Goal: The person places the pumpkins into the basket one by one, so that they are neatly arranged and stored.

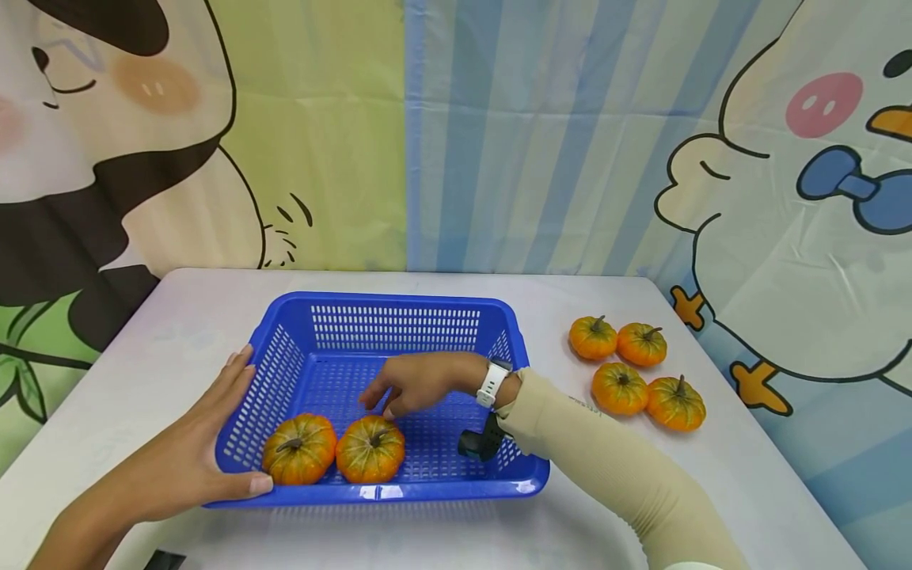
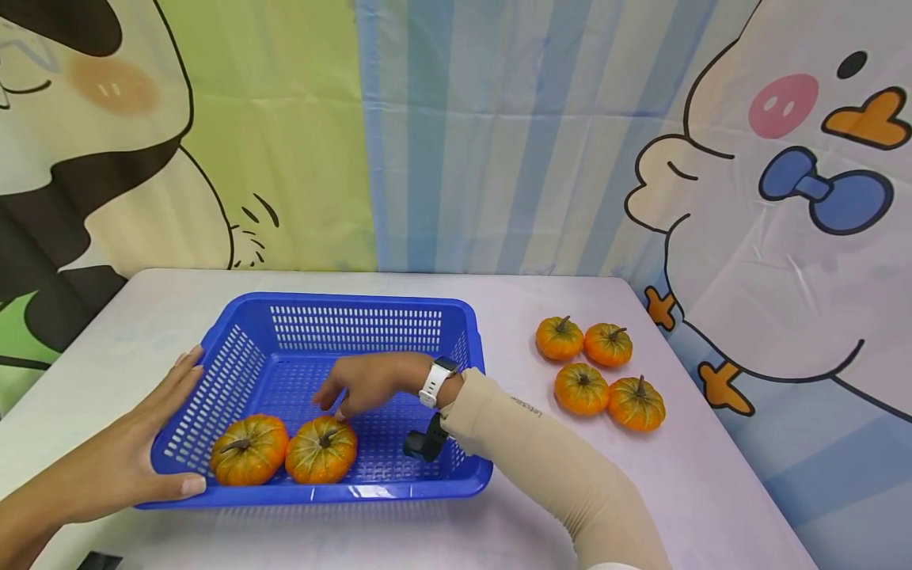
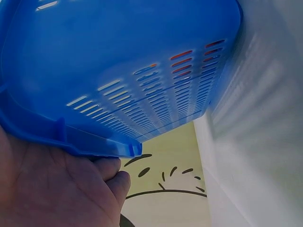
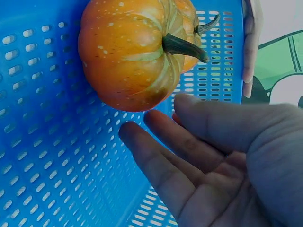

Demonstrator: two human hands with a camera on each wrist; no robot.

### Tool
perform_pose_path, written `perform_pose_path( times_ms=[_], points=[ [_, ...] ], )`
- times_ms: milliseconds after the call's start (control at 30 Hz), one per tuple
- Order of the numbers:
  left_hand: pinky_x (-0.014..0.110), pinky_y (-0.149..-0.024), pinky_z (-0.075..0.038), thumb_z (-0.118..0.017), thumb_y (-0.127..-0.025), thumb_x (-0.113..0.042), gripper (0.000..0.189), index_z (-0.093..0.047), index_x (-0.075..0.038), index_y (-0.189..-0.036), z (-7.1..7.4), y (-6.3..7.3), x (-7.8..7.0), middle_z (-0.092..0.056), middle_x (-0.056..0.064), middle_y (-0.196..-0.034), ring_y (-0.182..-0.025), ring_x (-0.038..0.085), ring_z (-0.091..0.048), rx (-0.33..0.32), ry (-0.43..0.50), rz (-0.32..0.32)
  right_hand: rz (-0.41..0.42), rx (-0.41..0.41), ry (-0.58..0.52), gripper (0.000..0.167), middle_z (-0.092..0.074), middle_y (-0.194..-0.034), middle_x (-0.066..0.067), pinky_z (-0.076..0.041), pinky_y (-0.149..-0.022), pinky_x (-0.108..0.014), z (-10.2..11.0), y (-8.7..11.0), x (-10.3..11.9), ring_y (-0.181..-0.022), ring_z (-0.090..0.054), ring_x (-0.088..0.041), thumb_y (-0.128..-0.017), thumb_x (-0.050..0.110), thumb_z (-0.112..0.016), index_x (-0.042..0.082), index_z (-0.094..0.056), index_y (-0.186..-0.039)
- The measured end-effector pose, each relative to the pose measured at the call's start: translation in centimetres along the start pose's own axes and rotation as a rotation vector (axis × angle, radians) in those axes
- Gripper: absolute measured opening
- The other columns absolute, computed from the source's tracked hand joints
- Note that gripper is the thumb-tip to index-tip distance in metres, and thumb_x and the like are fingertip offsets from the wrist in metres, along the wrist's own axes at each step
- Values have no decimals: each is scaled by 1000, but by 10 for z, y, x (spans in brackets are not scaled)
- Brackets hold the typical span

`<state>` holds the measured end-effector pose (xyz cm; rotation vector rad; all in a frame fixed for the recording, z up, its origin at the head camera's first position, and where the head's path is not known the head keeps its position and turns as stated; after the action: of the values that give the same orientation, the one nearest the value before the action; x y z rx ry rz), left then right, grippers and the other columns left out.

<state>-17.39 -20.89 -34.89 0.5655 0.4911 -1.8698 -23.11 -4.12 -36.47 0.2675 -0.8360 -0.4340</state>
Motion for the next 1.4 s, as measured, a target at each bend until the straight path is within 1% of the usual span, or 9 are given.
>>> perform_pose_path(
  times_ms=[100, 200, 367, 500, 667, 867, 1100, 1200, 1400],
  points=[
    [79, -86, -28, -81, -70, -47, 126, 5, -16, -157, 0, 0, 0, 16, 0, -161, -146, 38, 5, 1, -2, 2, 37, -46, 13, 39, -60, -130, -17, -48, -87, -14, 7, 2, 3, -115, -60, -20, -96, 0, -57, -5, -54, -134],
    [80, -87, -27, -81, -70, -46, 126, 5, -17, -157, -1, 0, 0, 16, -1, -161, -146, 38, 5, 3, 10, 1, 71, -82, 19, 38, -61, -128, -16, -48, -87, -14, 13, 4, 5, -115, -61, -19, -96, 2, -57, -5, -56, -133],
    [80, -88, -25, -82, -70, -44, 126, 6, -18, -157, 0, 0, -1, 16, -1, -161, -146, 38, 6, 3, 21, -2, 101, -134, 19, 35, -63, -125, -16, -48, -89, -15, 21, 9, 9, -113, -62, -15, -97, 5, -57, -5, -58, -131],
    [80, -87, -26, -82, -70, -44, 126, 6, -17, -156, 0, 0, 0, 16, 0, -161, -146, 38, 6, 2, 16, 0, 116, -166, 15, 34, -65, -122, -16, -47, -91, -16, 27, 15, 10, -112, -62, -16, -97, 5, -58, -5, -59, -129],
    [80, -87, -26, -81, -71, -44, 125, 6, -17, -156, -1, 0, 0, 17, -1, -161, -146, 38, 6, 5, 22, 0, 127, -227, -10, 32, -67, -120, -10, -48, -91, -17, 39, 30, 13, -112, -62, -17, -97, 3, -56, -1, -61, -129],
    [80, -89, -24, -81, -71, -43, 125, 6, -18, -156, 0, 0, -1, 17, -2, -161, -146, 37, 6, 5, 31, -2, 131, -314, -15, 32, -68, -119, -5, -49, -90, -19, 57, 51, 15, -108, -64, -13, -98, 5, -57, 2, -62, -130],
    [80, -88, -25, -81, -70, -45, 125, 5, -17, -157, 0, 0, -1, 17, -1, -161, -146, 37, 6, 4, 15, 1, 112, -359, -34, 34, -68, -118, -5, -51, -89, -21, 60, 71, 12, -106, -65, -13, -98, 7, -58, 3, -61, -131],
    [80, -88, -26, -81, -70, -46, 126, 6, -17, -156, 0, -1, 0, 17, -2, -161, -146, 38, 6, 5, 7, 5, 124, -378, -35, 34, -68, -117, -5, -52, -88, -22, 60, 78, 10, -105, -65, -14, -98, 7, -58, 3, -61, -131],
    [79, -86, -28, -81, -70, -47, 126, 5, -15, -157, 0, 0, 0, 17, -1, -161, -146, 39, 4, 5, -6, 6, 135, -406, -41, 33, -69, -116, -5, -52, -87, -23, 60, 88, 7, -102, -65, -10, -98, 8, -58, 3, -62, -130]
  ],
)
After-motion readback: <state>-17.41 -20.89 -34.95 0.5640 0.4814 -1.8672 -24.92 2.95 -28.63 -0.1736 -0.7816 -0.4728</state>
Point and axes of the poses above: each hand's wrist, its own y-axis away from the middle knuckle, its own z-axis out of the back of the hand, x = y × z, the point moved 10 cm from there along -y, towards the middle knuckle
